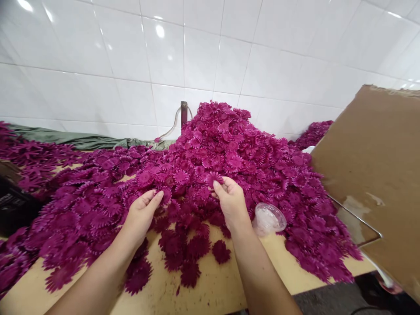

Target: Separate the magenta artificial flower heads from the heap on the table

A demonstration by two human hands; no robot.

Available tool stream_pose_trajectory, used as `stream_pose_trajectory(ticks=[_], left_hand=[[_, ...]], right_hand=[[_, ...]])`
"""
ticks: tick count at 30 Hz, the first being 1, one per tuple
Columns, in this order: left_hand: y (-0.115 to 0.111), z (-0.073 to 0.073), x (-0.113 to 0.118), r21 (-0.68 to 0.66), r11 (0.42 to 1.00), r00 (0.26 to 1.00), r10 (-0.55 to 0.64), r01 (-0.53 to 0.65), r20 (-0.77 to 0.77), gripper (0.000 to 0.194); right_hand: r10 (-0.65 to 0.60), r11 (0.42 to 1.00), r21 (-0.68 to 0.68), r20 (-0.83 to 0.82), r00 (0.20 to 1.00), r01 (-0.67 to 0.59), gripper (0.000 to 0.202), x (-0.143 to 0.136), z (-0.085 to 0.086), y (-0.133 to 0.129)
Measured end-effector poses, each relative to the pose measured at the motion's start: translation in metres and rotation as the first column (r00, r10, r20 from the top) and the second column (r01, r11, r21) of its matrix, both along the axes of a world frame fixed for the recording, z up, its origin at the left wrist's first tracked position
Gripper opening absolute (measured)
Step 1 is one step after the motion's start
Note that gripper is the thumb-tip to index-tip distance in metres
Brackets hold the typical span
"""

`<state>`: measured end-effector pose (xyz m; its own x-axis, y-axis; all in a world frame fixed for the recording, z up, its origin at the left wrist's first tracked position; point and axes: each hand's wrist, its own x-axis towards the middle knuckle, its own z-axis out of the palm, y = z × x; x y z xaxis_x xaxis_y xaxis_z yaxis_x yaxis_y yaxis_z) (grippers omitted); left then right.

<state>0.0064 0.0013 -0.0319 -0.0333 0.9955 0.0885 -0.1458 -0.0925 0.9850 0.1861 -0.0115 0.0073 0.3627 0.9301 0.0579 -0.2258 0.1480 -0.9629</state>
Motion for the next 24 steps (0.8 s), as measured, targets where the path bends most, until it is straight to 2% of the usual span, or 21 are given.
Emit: stream_pose_trajectory(ticks=[6,10,13,15,17,20,22,24], left_hand=[[-0.007,0.011,0.003,-0.109,0.992,0.978,-0.034,0.057,0.205,0.025],[-0.008,0.011,0.001,-0.160,0.985,0.949,-0.016,0.070,0.315,0.023],[-0.010,0.009,0.003,-0.194,0.977,0.938,-0.016,0.088,0.347,0.026],[-0.012,0.010,0.005,-0.181,0.977,0.950,-0.055,0.115,0.308,0.028],[-0.015,0.012,0.008,-0.135,0.975,0.966,-0.145,0.176,0.214,0.028],[-0.017,0.013,0.012,-0.032,0.964,0.963,-0.263,0.266,0.064,0.031],[-0.016,0.012,0.013,0.027,0.962,0.962,-0.272,0.272,0.011,0.029],[-0.013,0.009,0.012,0.049,0.973,0.974,-0.223,0.225,-0.038,0.019]], right_hand=[[0.081,0.997,0.006,0.065,0.995,-0.082,0.026,-0.008,-0.010,0.000],[0.146,0.989,-0.002,0.217,0.965,-0.149,0.031,-0.012,-0.013,-0.001],[0.149,0.988,-0.018,0.323,0.935,-0.151,0.039,-0.015,-0.013,-0.002],[0.148,0.989,-0.034,0.358,0.922,-0.146,0.044,-0.018,-0.013,-0.003],[0.170,0.985,-0.052,0.379,0.910,-0.162,0.045,-0.024,-0.015,-0.003],[0.242,0.969,-0.060,0.394,0.887,-0.238,0.044,-0.034,-0.017,-0.003],[0.292,0.955,-0.059,0.387,0.875,-0.292,0.043,-0.040,-0.019,-0.004],[0.330,0.942,-0.066,0.343,0.879,-0.328,0.044,-0.043,-0.020,-0.004]])
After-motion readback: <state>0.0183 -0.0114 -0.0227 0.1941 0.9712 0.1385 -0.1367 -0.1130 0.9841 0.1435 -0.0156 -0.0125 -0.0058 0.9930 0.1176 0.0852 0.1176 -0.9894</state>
